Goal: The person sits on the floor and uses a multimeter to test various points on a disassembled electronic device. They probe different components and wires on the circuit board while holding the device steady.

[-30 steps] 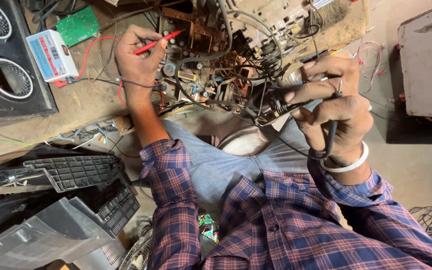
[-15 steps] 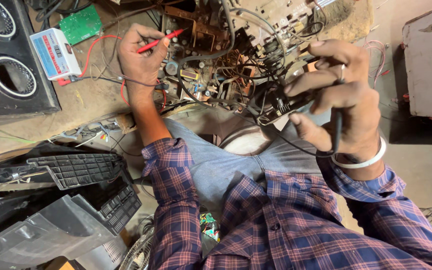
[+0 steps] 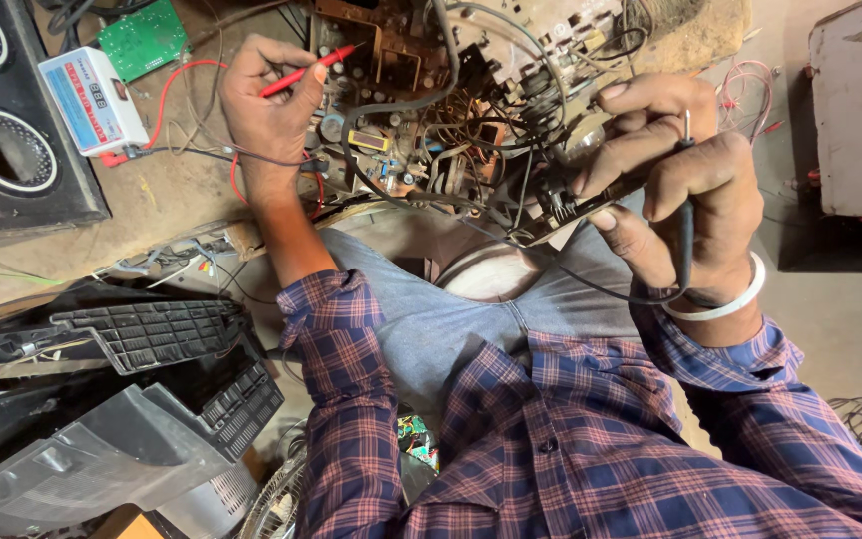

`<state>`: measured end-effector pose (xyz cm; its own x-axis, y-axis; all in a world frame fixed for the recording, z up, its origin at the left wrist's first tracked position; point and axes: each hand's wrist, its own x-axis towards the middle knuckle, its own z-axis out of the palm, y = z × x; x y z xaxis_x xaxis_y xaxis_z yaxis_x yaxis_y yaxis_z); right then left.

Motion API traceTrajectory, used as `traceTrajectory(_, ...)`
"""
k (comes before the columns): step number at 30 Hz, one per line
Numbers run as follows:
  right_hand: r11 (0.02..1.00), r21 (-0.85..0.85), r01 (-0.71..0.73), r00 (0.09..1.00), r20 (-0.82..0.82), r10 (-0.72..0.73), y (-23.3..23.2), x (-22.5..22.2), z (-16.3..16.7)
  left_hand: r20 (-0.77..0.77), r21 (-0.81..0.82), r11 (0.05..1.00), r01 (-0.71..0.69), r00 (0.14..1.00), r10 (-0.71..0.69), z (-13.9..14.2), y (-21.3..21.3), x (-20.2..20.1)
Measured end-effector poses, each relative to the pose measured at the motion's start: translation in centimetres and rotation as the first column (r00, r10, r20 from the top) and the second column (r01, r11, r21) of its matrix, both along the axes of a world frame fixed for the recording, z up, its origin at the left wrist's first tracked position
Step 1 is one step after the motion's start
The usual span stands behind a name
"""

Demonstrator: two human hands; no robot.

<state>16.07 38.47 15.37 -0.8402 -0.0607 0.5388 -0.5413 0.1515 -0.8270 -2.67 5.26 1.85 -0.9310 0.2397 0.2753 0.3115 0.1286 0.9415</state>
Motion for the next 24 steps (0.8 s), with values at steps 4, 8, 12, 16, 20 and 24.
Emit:
traceTrajectory(4, 1.000, 0.013, -0.014, 0.998, -0.066, 0.015, -0.12, -0.17, -0.01, -0.001, 0.001, 1.000, 0.004, 1.000, -0.004, 0.14, -0.01, 0.04)
traceTrajectory(8, 0.998, 0.058, -0.014, 0.997, -0.078, 0.018, -0.04, -0.17, 0.19, 0.009, 0.003, 1.000, 0.008, 1.000, -0.008, 0.20, -0.05, 0.03)
traceTrajectory(12, 0.999, 0.007, -0.043, 0.998, -0.051, 0.043, 0.04, -0.38, 0.07, 0.016, 0.016, 1.000, 0.014, 1.000, -0.014, 0.11, -0.04, 0.01)
traceTrajectory(16, 0.999, 0.028, -0.022, 0.997, -0.073, 0.024, 0.15, -0.39, -0.20, -0.066, -0.055, 0.998, -0.023, 0.998, 0.019, -0.08, -0.07, -0.15)
traceTrajectory(20, 1.000, 0.015, 0.002, 0.998, -0.057, -0.001, 0.08, -0.08, -0.48, -0.061, -0.052, 0.999, -0.016, 0.998, 0.013, -0.32, -0.18, -0.28)
traceTrajectory(24, 0.999, 0.031, -0.009, 0.999, -0.037, 0.010, 0.24, -0.09, -0.51, -0.084, -0.077, 0.997, -0.026, 0.996, 0.019, -0.43, -0.29, -0.29)
